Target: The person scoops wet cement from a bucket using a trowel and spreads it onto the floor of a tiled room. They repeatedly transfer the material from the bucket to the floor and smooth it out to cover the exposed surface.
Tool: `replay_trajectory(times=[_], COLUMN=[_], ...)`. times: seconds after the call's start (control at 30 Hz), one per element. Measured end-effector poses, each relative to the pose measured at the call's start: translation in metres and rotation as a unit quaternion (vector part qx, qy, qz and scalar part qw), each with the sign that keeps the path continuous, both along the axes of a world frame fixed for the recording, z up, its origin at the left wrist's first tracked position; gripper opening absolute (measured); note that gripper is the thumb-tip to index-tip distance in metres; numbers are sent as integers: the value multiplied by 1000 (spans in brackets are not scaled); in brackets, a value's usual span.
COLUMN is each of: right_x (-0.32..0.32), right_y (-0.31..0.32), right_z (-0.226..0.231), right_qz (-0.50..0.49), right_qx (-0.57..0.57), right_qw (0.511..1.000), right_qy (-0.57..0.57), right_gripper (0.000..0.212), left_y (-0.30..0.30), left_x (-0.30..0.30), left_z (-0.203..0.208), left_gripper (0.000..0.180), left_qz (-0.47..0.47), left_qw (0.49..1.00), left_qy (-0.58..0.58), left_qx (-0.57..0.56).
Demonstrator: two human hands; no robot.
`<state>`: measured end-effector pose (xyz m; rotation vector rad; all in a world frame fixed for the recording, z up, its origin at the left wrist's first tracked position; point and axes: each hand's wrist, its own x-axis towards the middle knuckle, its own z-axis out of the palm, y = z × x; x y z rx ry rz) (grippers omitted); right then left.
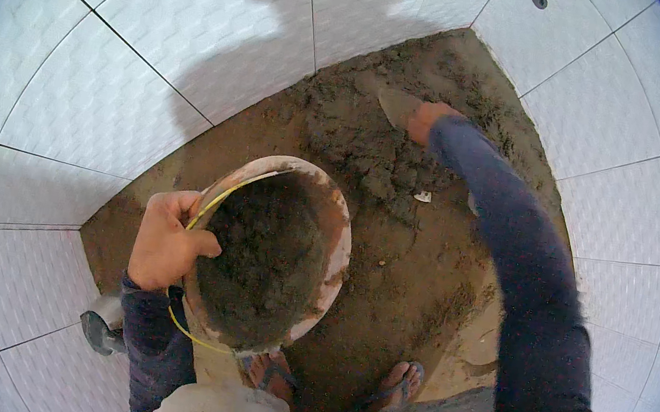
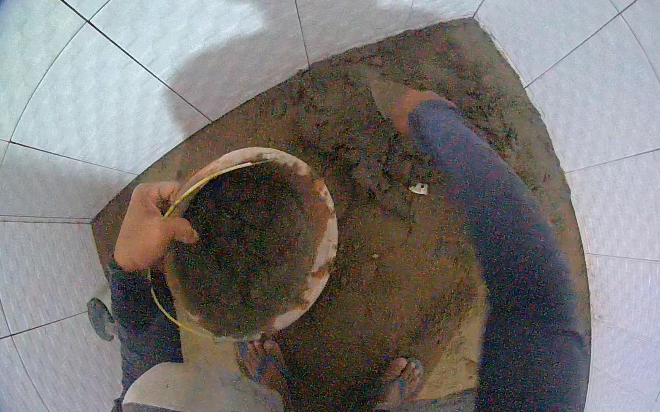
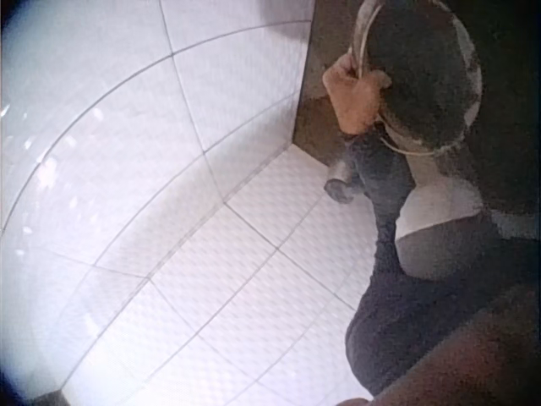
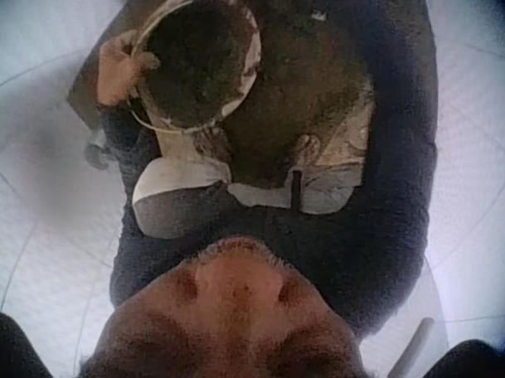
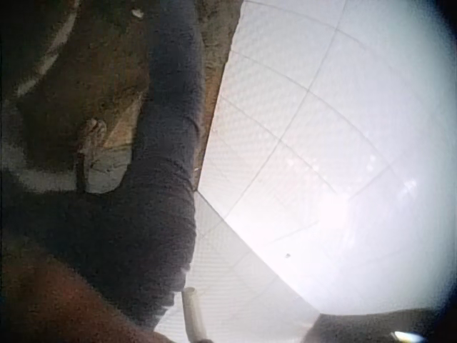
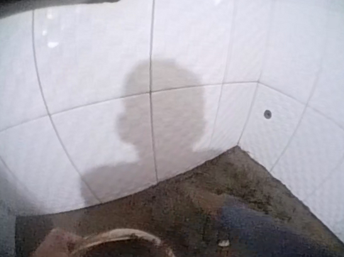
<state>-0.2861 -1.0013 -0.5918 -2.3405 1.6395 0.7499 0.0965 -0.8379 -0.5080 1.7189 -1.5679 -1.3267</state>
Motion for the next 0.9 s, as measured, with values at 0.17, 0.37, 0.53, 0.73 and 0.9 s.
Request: replay_trajectory(times=[0.17,0.37,0.53,0.73,0.9], right_x=[-15,88,121,78,110], right_y=[128,168,216,212,231], right_z=[105,0,-32,8,-30], right_qz=[91,28,69,23,54], right_qx=[54,-94,-104,-164,-7], right_qw=[949,974,959,967,977], right_qy=[-297,-202,-253,-193,-205], right_gripper=[40,19,24,23,25], left_y=[-3,2,14,22,33], left_x=[-8,-60,-42,-39,-44], left_z=[-4,5,-5,6,-2], left_gripper=[22,15,15,15,18], left_qz=[2,-23,-39,-87,-34], left_qw=[999,994,994,984,993], left_qy=[-18,-39,-51,-117,-47], left_qx=[-35,-96,-89,-107,-105])
